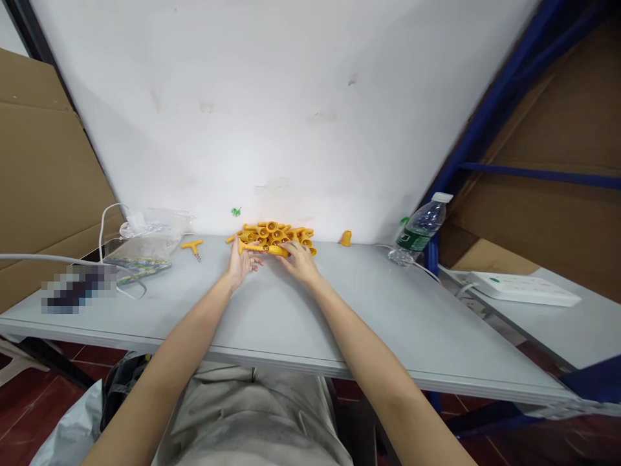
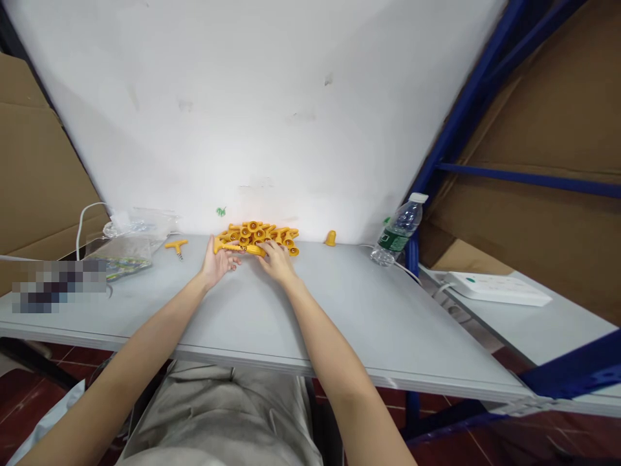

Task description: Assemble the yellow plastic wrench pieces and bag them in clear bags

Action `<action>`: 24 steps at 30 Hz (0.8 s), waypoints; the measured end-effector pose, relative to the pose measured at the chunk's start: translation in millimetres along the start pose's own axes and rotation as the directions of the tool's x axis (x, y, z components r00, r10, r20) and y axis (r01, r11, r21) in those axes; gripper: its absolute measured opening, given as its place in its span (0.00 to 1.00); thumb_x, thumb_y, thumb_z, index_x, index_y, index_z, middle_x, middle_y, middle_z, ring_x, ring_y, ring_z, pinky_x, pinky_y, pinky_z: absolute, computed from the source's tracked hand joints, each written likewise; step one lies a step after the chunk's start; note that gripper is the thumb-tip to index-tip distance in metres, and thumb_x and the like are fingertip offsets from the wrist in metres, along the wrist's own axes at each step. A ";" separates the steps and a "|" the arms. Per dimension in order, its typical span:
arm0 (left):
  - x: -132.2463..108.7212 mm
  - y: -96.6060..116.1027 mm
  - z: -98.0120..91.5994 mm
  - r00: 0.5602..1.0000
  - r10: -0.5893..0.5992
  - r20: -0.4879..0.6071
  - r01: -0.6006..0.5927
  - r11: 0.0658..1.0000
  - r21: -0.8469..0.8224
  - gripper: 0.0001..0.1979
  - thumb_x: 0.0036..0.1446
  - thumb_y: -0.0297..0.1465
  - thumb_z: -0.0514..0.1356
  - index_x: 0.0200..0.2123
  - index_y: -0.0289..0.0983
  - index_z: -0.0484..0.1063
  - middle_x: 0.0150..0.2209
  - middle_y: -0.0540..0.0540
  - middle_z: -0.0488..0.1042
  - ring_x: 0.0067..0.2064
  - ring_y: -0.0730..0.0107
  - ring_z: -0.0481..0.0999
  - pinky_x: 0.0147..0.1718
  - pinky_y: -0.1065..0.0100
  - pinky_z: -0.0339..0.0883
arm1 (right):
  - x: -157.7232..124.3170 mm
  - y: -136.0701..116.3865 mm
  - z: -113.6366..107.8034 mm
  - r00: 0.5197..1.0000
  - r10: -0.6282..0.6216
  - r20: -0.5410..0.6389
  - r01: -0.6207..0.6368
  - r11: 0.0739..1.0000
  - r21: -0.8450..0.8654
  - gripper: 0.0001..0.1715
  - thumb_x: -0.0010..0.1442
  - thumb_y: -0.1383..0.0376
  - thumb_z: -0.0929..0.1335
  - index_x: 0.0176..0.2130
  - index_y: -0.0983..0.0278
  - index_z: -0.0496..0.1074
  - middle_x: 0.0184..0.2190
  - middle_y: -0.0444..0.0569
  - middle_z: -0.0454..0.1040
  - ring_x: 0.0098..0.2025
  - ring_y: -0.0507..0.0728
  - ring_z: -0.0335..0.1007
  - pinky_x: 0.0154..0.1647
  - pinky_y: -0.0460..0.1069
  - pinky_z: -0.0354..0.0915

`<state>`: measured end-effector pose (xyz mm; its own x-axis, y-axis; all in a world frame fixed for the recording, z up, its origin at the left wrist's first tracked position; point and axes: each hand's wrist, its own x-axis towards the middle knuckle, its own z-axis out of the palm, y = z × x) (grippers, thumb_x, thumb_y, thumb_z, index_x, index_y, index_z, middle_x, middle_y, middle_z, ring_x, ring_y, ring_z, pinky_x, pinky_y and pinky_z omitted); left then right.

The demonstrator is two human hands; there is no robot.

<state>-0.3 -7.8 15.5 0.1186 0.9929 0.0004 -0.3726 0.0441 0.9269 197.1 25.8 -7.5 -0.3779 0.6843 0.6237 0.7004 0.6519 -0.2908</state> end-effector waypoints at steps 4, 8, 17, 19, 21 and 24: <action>7.4 -7.7 -5.9 0.982 0.063 -0.176 -0.026 0.978 0.205 0.31 0.57 0.58 0.47 0.42 0.37 0.69 0.29 0.45 0.75 0.19 0.76 0.65 0.18 0.72 0.53 | 0.2 3.9 0.0 1.000 0.016 -0.014 -0.016 1.000 -0.002 0.20 0.63 0.60 0.64 0.54 0.60 0.71 0.47 0.56 0.73 0.47 0.62 0.70 0.52 0.58 0.61; 8.6 -14.9 -9.3 0.926 0.289 -0.244 -0.157 0.880 0.447 0.22 0.58 0.46 0.57 0.49 0.37 0.69 0.25 0.51 0.72 0.16 0.79 0.61 0.18 0.72 0.54 | 0.9 5.4 -0.8 1.000 0.011 -0.008 -0.011 0.999 0.048 0.20 0.63 0.61 0.64 0.53 0.60 0.70 0.48 0.55 0.71 0.47 0.61 0.71 0.52 0.58 0.64; -4.7 -5.4 -13.1 0.900 0.436 0.021 -0.312 0.609 0.729 0.26 0.51 0.29 0.62 0.55 0.41 0.69 0.21 0.53 0.68 0.24 0.68 0.68 0.34 0.68 0.64 | 2.9 9.0 1.6 0.989 0.137 -0.062 -0.110 0.939 0.325 0.23 0.58 0.58 0.68 0.51 0.62 0.66 0.49 0.57 0.72 0.48 0.62 0.71 0.50 0.58 0.68; -4.5 -3.2 -13.8 0.893 0.450 0.013 -0.292 0.558 0.776 0.20 0.51 0.27 0.61 0.49 0.43 0.72 0.24 0.51 0.70 0.26 0.66 0.69 0.36 0.67 0.63 | 4.4 11.5 3.1 0.987 0.157 -0.042 -0.127 0.908 0.400 0.22 0.56 0.56 0.69 0.48 0.62 0.67 0.47 0.55 0.73 0.47 0.61 0.72 0.49 0.58 0.69; -3.9 -1.4 -14.2 0.884 0.468 0.008 -0.280 0.515 0.810 0.16 0.50 0.25 0.60 0.44 0.43 0.73 0.26 0.51 0.71 0.28 0.65 0.69 0.36 0.67 0.62 | 6.3 14.0 3.5 0.987 0.159 -0.012 -0.134 0.868 0.478 0.23 0.54 0.54 0.70 0.47 0.61 0.68 0.48 0.54 0.73 0.46 0.60 0.72 0.50 0.59 0.68; -4.3 1.1 -14.8 0.880 0.475 0.006 -0.268 0.486 0.832 0.13 0.50 0.24 0.59 0.39 0.43 0.72 0.23 0.53 0.67 0.26 0.66 0.67 0.34 0.68 0.59 | 8.7 15.9 -0.1 0.985 0.164 0.053 -0.162 0.777 0.609 0.28 0.51 0.51 0.72 0.47 0.62 0.70 0.49 0.56 0.73 0.45 0.59 0.73 0.49 0.58 0.69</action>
<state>-14.9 -10.4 11.0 -0.0665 0.8942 0.4427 0.5523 -0.3365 0.7627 205.0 42.1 -6.7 -0.2890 0.7983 0.5284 0.2365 0.5944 -0.7686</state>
